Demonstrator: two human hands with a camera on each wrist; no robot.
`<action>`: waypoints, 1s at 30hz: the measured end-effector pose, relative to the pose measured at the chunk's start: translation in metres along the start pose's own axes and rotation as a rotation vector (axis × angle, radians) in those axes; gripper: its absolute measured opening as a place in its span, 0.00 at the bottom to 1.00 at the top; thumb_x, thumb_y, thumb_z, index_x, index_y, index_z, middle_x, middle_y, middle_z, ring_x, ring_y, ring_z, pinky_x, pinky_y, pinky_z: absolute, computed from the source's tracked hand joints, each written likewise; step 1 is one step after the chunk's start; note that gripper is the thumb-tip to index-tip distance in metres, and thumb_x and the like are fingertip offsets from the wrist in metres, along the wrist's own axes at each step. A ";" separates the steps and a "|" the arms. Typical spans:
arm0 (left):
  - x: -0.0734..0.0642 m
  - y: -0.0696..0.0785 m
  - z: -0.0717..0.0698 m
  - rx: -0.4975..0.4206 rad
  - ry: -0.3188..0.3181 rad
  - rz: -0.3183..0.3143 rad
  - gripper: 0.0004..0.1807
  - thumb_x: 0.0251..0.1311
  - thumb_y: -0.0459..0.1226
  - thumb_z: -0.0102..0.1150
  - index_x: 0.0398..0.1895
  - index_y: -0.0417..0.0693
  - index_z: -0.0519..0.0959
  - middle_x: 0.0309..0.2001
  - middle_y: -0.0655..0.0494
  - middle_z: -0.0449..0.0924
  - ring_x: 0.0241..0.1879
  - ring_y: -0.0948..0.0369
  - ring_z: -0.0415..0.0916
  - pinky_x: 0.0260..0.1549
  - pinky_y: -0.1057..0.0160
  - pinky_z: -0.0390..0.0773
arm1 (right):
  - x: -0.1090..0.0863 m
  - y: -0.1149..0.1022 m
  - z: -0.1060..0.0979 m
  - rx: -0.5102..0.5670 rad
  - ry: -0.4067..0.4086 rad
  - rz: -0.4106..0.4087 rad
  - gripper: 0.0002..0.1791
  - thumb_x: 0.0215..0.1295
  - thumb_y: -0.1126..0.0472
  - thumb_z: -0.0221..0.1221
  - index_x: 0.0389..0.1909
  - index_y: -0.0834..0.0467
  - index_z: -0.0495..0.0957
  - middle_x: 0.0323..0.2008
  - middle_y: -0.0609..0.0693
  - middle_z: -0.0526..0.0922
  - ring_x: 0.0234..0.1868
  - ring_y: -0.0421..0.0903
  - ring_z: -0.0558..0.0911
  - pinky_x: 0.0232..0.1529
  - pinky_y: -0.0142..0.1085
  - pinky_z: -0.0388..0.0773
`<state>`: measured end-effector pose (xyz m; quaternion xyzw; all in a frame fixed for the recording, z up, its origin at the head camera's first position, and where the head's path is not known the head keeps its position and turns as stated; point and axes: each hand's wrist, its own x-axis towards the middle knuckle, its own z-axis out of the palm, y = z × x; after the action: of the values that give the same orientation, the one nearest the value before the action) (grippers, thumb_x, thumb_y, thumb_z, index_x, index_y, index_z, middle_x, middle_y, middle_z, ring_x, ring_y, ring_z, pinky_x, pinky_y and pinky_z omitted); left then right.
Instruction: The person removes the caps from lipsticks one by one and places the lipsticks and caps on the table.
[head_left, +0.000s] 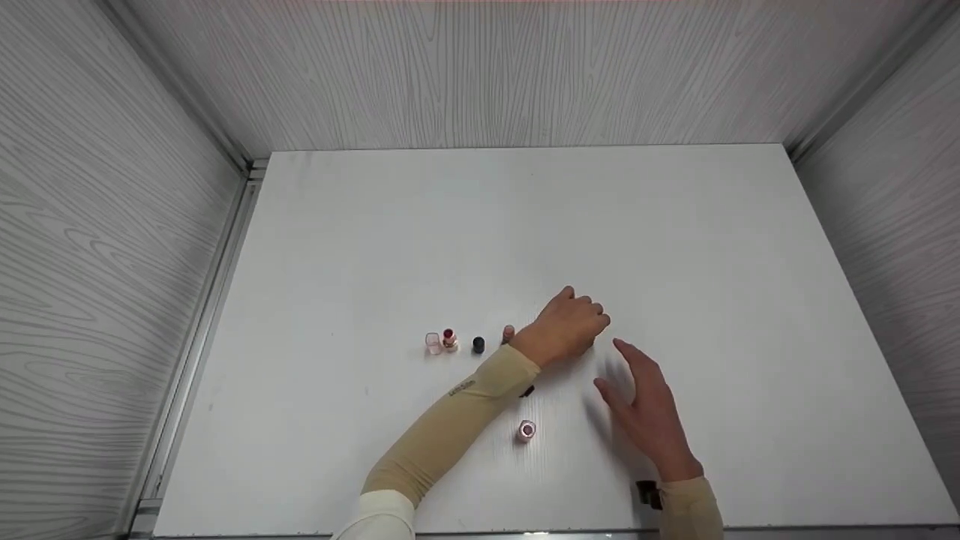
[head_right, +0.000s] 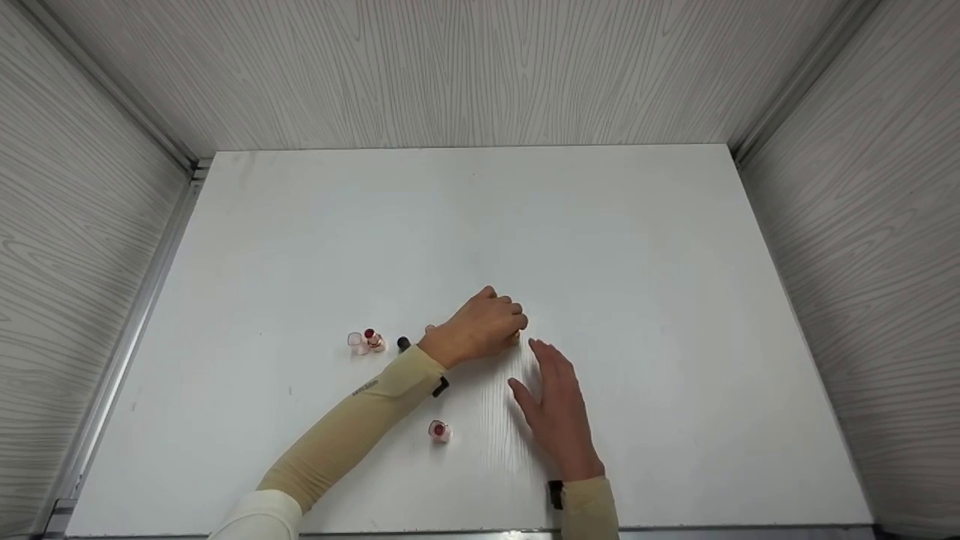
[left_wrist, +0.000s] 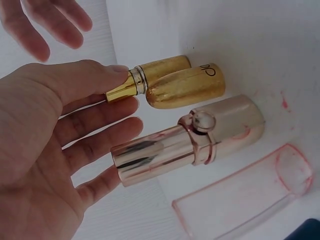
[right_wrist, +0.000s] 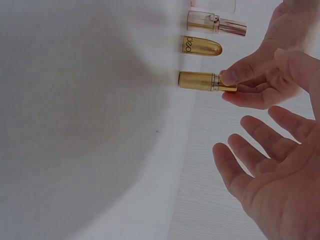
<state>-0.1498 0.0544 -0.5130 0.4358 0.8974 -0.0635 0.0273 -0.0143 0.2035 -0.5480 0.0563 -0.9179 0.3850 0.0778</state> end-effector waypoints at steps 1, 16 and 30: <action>0.000 0.000 0.000 -0.002 0.001 0.000 0.12 0.69 0.41 0.60 0.53 0.60 0.83 0.45 0.64 0.85 0.46 0.63 0.80 0.48 0.60 0.73 | 0.000 -0.001 0.000 0.003 -0.005 0.004 0.35 0.68 0.54 0.65 0.73 0.58 0.66 0.69 0.59 0.72 0.71 0.58 0.68 0.68 0.55 0.64; -0.004 -0.006 0.002 -0.165 -0.002 -0.045 0.21 0.72 0.42 0.56 0.66 0.58 0.70 0.46 0.62 0.85 0.48 0.60 0.81 0.52 0.59 0.72 | 0.001 -0.006 -0.002 0.001 -0.020 -0.015 0.33 0.68 0.57 0.65 0.71 0.58 0.68 0.67 0.59 0.74 0.69 0.58 0.70 0.67 0.56 0.66; -0.071 -0.041 -0.067 -0.149 0.268 -0.113 0.16 0.72 0.45 0.57 0.59 0.56 0.80 0.53 0.61 0.84 0.56 0.60 0.78 0.56 0.58 0.73 | 0.012 -0.014 -0.013 -0.030 -0.045 -0.019 0.33 0.69 0.56 0.64 0.72 0.58 0.66 0.68 0.61 0.72 0.71 0.59 0.68 0.68 0.57 0.66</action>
<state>-0.1377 -0.0168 -0.4358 0.3858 0.9184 0.0606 -0.0640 -0.0225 0.2026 -0.5273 0.0727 -0.9245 0.3691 0.0616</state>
